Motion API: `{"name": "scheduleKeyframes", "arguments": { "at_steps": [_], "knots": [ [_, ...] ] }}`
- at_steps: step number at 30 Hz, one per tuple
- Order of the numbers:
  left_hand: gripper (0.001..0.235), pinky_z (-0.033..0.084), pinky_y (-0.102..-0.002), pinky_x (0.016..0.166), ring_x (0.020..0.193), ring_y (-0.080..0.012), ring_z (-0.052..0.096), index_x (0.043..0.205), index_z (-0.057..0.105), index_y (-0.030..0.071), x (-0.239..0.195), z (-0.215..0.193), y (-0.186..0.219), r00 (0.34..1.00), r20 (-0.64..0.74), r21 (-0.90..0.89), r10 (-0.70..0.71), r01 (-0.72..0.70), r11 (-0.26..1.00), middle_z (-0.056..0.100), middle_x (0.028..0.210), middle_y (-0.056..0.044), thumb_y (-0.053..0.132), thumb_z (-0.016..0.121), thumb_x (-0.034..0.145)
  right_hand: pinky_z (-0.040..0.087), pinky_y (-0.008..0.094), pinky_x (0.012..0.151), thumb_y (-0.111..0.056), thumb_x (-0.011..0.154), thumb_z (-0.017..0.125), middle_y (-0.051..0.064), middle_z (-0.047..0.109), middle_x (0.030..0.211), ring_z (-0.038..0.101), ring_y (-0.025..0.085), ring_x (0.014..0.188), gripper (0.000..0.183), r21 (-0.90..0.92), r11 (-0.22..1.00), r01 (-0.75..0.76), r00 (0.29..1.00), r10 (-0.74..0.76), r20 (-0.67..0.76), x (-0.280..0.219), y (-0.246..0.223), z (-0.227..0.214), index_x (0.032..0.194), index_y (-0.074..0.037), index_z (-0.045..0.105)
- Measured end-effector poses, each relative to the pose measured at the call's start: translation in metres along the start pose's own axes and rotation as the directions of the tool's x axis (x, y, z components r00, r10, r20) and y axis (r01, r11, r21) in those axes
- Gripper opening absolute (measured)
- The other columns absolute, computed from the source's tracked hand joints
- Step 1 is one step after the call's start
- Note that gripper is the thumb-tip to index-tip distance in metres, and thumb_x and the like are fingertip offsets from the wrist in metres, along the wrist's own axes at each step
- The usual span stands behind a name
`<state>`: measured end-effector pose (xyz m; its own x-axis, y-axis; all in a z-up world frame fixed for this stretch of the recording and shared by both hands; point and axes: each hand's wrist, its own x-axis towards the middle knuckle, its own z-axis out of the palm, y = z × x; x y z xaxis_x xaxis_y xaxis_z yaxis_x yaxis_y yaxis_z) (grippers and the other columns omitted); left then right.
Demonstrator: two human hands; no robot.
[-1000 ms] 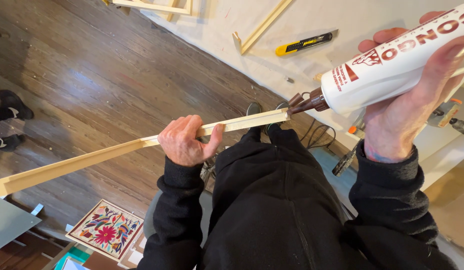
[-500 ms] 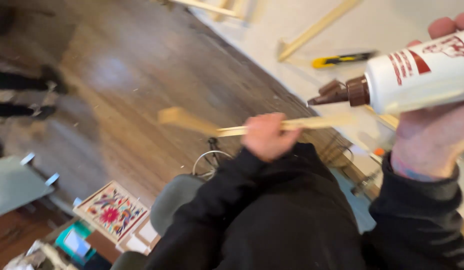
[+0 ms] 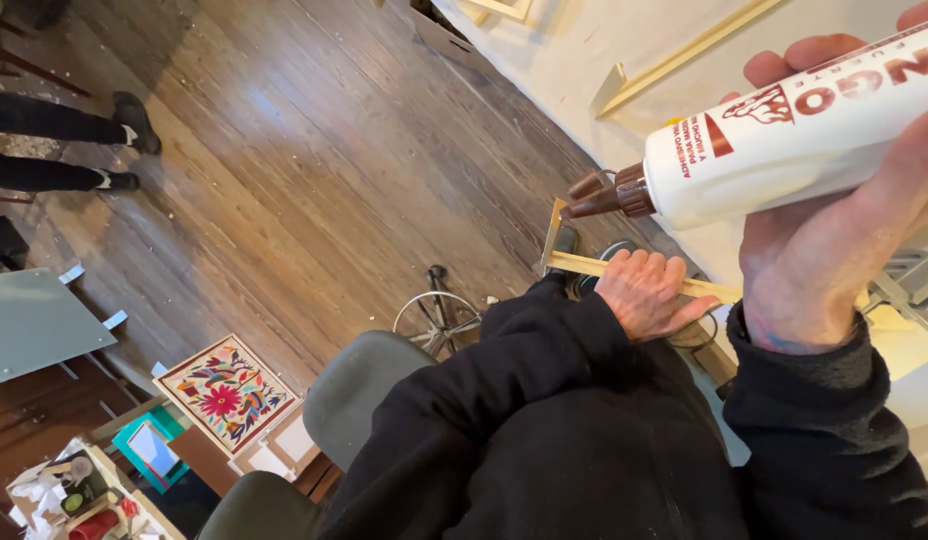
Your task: Assembling wooden picture frames by gluing, clamping, and hammering corner joints.
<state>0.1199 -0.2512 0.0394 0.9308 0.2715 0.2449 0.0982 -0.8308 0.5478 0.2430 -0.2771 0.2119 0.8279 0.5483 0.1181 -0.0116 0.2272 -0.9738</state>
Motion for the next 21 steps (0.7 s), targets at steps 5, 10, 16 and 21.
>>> {"name": "scheduleKeyframes", "arguments": {
  "at_steps": [5, 10, 16, 21],
  "knots": [
    [0.058, 0.038, -0.038, 0.064, 0.060, -0.0220, 0.051, 0.069, 0.047, 0.011, -0.001, 0.005, 0.002, 1.000, 0.009, -0.004, 0.010, -0.010, 1.000, 0.046, 0.061, -0.004, 0.063, 0.067, 0.088, 0.057, 0.042, 0.099, -0.062, 0.114, 0.046, 0.013, 0.057, 0.130, 0.063, 0.026, 0.122, 0.063, 0.010, 1.000, 0.012, 1.000, -0.012, -0.012, -0.002, -0.001, -0.001, 0.145, -0.007, 0.047],
    [0.058, 0.037, -0.038, 0.064, 0.059, -0.0216, 0.051, 0.069, 0.048, 0.012, 0.001, 0.005, 0.004, 0.999, 0.028, 0.007, 0.022, -0.022, 1.000, 0.045, 0.061, -0.004, 0.063, 0.067, 0.088, 0.057, 0.042, 0.097, -0.060, 0.115, 0.046, 0.014, 0.058, 0.129, 0.064, 0.027, 0.119, 0.062, 0.020, 0.999, 0.032, 0.999, -0.032, -0.019, 0.001, 0.000, -0.002, 0.146, -0.007, 0.045],
    [0.059, 0.037, -0.039, 0.065, 0.061, -0.0217, 0.051, 0.069, 0.048, 0.011, 0.000, 0.008, 0.004, 0.999, 0.008, 0.018, 0.039, -0.039, 0.999, 0.044, 0.063, -0.004, 0.064, 0.068, 0.087, 0.057, 0.042, 0.095, -0.057, 0.115, 0.046, 0.016, 0.058, 0.126, 0.065, 0.029, 0.116, 0.060, 0.035, 0.998, 0.052, 0.998, -0.052, -0.025, 0.003, 0.002, -0.003, 0.148, -0.007, 0.042],
    [0.057, 0.037, -0.038, 0.067, 0.064, -0.0218, 0.050, 0.073, 0.049, 0.012, -0.003, 0.013, 0.005, 0.999, -0.029, 0.019, 0.040, -0.039, 0.999, 0.044, 0.066, -0.004, 0.063, 0.067, 0.089, 0.058, 0.042, 0.095, -0.056, 0.115, 0.047, 0.016, 0.058, 0.125, 0.065, 0.030, 0.114, 0.060, 0.045, 0.997, 0.068, 0.998, -0.068, -0.020, 0.006, 0.007, -0.005, 0.150, -0.008, 0.040]
  ]
}}
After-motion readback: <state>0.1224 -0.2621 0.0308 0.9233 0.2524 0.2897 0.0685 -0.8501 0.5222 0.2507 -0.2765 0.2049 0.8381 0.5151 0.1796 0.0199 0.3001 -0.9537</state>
